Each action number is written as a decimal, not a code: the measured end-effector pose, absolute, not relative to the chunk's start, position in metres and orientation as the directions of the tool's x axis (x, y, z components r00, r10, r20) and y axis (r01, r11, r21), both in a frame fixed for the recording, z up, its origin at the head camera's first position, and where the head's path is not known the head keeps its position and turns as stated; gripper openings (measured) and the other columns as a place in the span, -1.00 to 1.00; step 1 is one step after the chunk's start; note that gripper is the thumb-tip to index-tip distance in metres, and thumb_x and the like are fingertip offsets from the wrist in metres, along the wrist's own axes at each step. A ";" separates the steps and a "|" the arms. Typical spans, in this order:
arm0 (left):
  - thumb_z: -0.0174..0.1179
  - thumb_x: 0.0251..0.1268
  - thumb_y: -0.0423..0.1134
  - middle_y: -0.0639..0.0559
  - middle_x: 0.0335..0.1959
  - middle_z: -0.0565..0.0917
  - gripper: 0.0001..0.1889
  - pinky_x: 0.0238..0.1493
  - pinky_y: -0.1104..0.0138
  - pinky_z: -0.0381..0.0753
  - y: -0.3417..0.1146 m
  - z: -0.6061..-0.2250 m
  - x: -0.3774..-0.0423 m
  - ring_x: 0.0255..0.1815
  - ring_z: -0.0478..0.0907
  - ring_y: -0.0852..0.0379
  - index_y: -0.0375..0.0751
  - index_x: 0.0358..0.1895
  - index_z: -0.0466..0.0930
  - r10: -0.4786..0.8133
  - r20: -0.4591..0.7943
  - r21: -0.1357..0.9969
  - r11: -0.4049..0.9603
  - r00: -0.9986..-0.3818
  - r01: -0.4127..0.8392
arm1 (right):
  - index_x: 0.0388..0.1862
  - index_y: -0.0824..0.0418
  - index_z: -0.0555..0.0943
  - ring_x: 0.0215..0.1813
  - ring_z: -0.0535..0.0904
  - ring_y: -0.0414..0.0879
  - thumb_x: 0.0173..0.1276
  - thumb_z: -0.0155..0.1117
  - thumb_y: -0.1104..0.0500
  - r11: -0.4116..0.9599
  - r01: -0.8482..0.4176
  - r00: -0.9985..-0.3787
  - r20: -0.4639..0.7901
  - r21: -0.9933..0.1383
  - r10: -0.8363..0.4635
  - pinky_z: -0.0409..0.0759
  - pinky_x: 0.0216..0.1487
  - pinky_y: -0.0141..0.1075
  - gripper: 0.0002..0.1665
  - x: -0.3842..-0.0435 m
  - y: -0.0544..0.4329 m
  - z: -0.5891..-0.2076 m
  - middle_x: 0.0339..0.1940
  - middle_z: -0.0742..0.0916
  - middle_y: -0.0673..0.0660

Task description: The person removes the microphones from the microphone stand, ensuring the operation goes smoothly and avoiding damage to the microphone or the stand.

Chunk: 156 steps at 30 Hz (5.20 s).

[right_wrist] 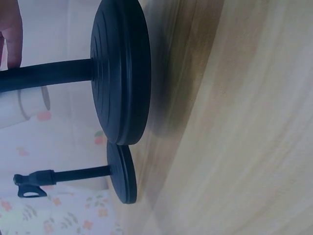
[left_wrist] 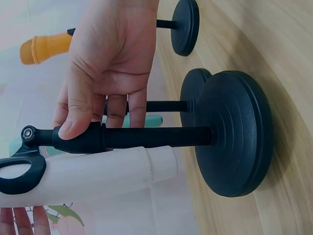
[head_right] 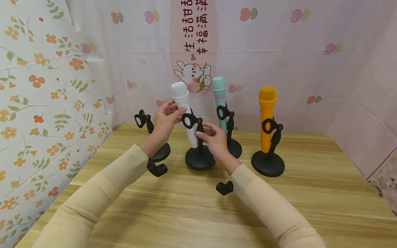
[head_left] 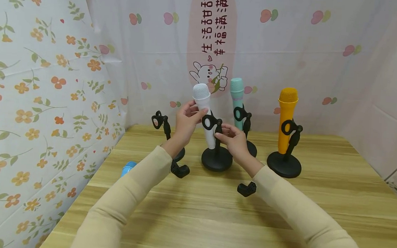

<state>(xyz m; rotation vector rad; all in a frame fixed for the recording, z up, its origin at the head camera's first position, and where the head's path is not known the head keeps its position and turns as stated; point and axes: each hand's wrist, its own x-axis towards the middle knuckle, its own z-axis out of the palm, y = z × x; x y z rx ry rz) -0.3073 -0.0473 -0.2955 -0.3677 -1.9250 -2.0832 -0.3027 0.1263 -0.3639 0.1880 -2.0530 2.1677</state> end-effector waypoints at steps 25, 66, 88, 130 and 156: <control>0.35 0.24 -0.27 -0.08 -0.01 0.63 -0.55 -0.02 0.18 0.63 -0.039 -0.293 -0.279 -0.04 0.58 0.01 -0.18 0.20 0.51 0.038 0.325 0.939 -0.135 -0.945 0.317 | 0.20 0.31 0.49 -0.03 0.49 -0.10 0.26 0.40 0.29 0.014 -0.160 -0.987 0.160 -0.987 -0.005 0.62 -0.05 -0.39 -0.47 -0.268 0.145 -0.360 -0.11 0.57 0.09; 0.34 0.25 -0.29 -0.10 0.01 0.62 -0.56 0.04 0.16 0.60 -0.032 -0.305 -0.243 0.01 0.56 -0.01 -0.18 0.20 0.52 0.154 0.257 0.958 -0.170 -0.954 0.231 | 0.03 0.26 0.55 -0.13 0.44 -0.12 0.23 0.40 0.37 -0.028 -0.138 -0.990 0.139 -0.990 -0.016 0.61 -0.07 -0.40 -0.62 -0.216 0.161 -0.370 -0.23 0.54 0.04; 0.34 0.24 -0.29 -0.09 0.01 0.63 -0.56 0.03 0.16 0.61 -0.034 -0.312 -0.235 0.01 0.55 -0.02 -0.19 0.19 0.53 0.158 0.255 0.958 -0.173 -0.954 0.227 | 0.02 0.30 0.57 -0.14 0.44 -0.08 0.23 0.40 0.38 -0.031 -0.142 -0.990 0.143 -0.989 -0.022 0.61 -0.08 -0.39 -0.63 -0.209 0.158 -0.378 -0.24 0.55 0.06; 0.30 0.27 -0.34 -0.11 0.01 0.62 -0.60 0.07 0.18 0.58 -0.030 -0.316 -0.229 -0.01 0.54 0.01 -0.28 0.17 0.53 0.144 0.260 0.956 -0.174 -0.955 0.235 | 0.14 0.39 0.50 -0.10 0.48 -0.11 0.27 0.39 0.31 0.055 -0.221 -0.975 0.222 -0.974 0.012 0.58 -0.05 -0.45 -0.53 -0.200 0.156 -0.387 -0.15 0.59 0.06; 0.35 0.21 -0.35 -0.10 -0.01 0.63 -0.57 0.08 0.17 0.57 -0.021 -0.314 -0.223 -0.02 0.55 0.01 -0.24 0.15 0.53 0.067 0.273 0.951 -0.169 -0.960 0.259 | 0.06 0.44 0.54 -0.15 0.57 -0.14 0.21 0.41 0.37 0.053 -0.261 -0.965 0.261 -0.964 -0.012 0.61 -0.08 -0.42 -0.56 -0.206 0.160 -0.388 -0.19 0.66 0.02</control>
